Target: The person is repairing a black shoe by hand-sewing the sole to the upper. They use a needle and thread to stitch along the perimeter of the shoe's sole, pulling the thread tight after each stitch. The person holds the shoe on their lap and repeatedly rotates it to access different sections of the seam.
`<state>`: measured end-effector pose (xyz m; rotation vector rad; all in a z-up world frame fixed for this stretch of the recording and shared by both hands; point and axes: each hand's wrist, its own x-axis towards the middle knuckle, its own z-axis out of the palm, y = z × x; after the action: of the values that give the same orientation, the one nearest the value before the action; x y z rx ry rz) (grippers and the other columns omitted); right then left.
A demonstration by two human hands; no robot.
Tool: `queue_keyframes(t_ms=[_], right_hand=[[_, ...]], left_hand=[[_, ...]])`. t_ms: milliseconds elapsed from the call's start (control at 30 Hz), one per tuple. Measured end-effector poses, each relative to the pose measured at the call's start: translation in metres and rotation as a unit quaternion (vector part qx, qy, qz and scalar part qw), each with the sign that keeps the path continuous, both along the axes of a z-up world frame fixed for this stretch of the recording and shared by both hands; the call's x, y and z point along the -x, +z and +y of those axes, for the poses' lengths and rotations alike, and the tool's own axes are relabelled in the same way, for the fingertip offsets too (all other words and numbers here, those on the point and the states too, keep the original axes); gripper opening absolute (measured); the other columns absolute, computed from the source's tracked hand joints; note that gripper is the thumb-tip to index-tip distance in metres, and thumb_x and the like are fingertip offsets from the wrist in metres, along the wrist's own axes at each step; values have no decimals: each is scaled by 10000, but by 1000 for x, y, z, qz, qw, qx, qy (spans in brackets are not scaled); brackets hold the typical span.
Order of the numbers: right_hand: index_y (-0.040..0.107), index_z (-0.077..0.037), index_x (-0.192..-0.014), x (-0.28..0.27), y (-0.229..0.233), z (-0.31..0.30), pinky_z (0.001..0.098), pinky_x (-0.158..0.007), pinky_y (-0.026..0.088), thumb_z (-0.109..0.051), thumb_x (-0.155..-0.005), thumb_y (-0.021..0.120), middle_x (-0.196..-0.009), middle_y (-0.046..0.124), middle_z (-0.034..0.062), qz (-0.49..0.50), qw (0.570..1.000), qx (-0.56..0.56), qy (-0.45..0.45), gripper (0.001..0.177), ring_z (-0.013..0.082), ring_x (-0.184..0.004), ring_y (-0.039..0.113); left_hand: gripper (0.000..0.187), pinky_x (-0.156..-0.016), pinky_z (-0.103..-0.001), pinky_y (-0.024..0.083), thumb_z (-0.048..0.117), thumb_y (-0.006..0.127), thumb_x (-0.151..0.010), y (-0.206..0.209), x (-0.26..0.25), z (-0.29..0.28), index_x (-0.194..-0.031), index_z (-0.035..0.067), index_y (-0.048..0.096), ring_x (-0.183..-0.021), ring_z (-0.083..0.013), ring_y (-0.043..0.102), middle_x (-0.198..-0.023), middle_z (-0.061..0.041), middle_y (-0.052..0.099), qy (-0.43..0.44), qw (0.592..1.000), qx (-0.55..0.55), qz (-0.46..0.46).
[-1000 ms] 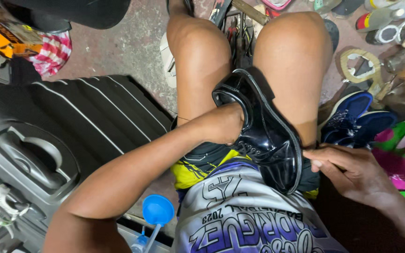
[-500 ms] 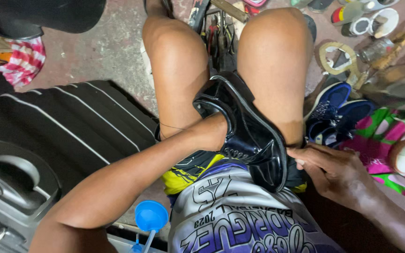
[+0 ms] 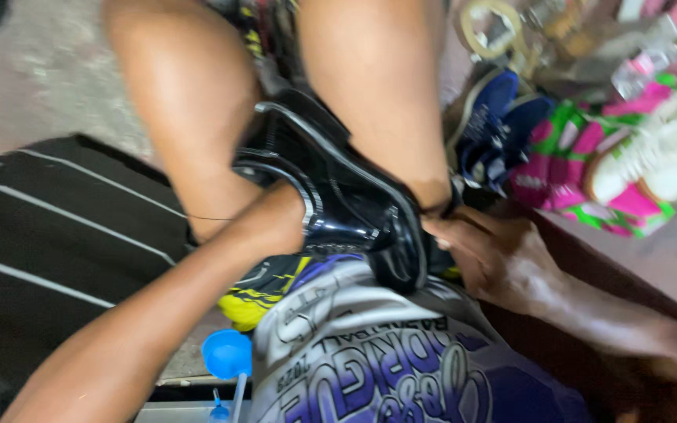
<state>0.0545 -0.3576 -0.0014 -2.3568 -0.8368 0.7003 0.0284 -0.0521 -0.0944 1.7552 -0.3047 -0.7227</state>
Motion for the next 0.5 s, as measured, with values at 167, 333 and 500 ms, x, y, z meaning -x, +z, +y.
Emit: queue_keyframes(t_ms=[167,333,500], right_hand=[[638,-39,-1209,0,6,5,345,-572,574,62,-808,695,-1015,706,149,-1,997,-81,15,417,278,-729,718],[638,-11,-1215,-4,14,17,365,-597,580,47,-829,697,-1011,684,152,21,997,-69,20,395,287,-755,714],[612,-52,-1045,-24,24,28,423,-705,557,-111,-838,651,-924,643,112,-86,988,42,119,218,308,-832,668]], left_hand=[[498,-1025,-389,483,169,793,-749,9,-1,3,-1216,37,681,-1168,-307,652,-1248,-178,702,-23,999,19,26],[515,-1036,-390,474,164,789,-743,14,-1,6,-1229,38,677,-1188,-304,644,-1268,-172,698,-28,999,24,37],[532,-1047,-391,466,160,785,-736,18,3,24,-1242,40,674,-1207,-300,636,-1287,-166,694,-4,999,-1,46]])
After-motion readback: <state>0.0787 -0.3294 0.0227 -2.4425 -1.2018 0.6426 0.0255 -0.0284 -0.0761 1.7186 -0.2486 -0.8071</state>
